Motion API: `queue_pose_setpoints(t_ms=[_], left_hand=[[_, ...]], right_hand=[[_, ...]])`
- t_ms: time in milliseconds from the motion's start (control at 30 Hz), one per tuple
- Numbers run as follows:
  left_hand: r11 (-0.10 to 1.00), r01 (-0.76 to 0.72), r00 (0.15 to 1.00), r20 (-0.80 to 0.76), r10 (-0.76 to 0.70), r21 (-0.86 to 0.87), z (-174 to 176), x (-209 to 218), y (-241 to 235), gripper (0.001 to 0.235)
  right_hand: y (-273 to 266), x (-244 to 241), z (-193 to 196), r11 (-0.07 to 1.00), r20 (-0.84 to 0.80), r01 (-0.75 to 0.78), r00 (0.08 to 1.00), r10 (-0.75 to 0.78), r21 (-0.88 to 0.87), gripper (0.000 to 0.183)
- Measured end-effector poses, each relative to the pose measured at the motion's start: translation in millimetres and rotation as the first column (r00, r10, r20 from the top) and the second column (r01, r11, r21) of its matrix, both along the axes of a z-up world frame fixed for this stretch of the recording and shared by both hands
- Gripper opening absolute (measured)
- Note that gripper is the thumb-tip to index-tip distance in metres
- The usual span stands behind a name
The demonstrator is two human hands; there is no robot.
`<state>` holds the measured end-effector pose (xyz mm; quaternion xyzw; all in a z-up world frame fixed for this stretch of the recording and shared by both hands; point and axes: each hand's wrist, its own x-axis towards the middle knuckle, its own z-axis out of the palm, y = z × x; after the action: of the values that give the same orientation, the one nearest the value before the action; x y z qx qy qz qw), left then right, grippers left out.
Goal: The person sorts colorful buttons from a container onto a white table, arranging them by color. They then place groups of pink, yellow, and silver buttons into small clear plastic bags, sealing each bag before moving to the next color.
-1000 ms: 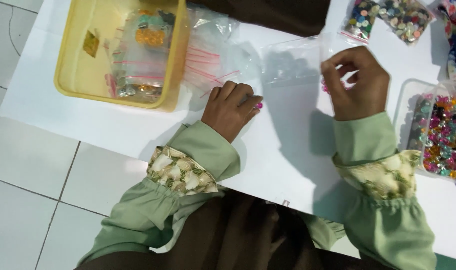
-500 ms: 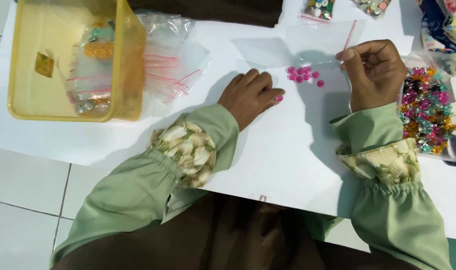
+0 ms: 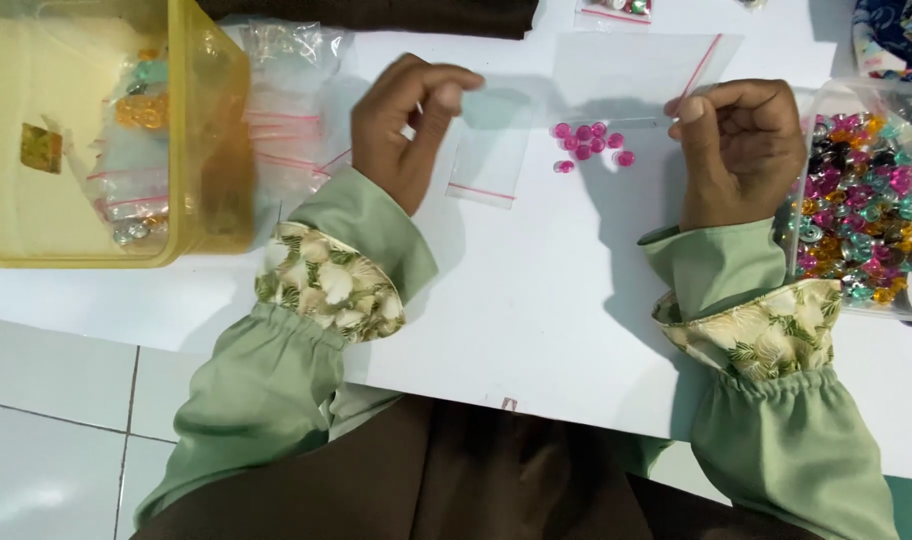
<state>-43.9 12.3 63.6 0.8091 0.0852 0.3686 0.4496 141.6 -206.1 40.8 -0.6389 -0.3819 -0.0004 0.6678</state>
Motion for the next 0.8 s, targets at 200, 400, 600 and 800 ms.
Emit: queue_pose_setpoints(t_ms=[200, 400, 600, 800], left_hand=[[0.995, 0.092, 0.992, -0.086, -0.090, 0.023, -9.0, -2.0, -3.7, 0.018], [0.794, 0.228, 0.939, -0.343, -0.026, 0.564, -49.8, 7.2, 14.2, 0.049], [0.672, -0.051, 0.924, -0.219, 0.312, 0.739, -50.0, -2.7, 53.2, 0.036], [0.872, -0.067, 0.984, -0.112, 0.137, 0.486, -7.4, -2.4, 14.3, 0.036]], right_hand=[[-0.7, -1.5, -3.7, 1.000, 0.008, 0.016, 1.000, -0.016, -0.018, 0.021], [-5.8, 5.9, -10.7, 0.998, 0.014, 0.013, 1.000, -0.012, -0.058, 0.023], [-6.4, 5.5, -10.0, 0.993, 0.053, 0.025, 0.998, -0.019, -0.114, 0.028], [-5.4, -6.4, -4.8, 0.982, 0.081, -0.118, 0.988, 0.130, -0.146, 0.014]])
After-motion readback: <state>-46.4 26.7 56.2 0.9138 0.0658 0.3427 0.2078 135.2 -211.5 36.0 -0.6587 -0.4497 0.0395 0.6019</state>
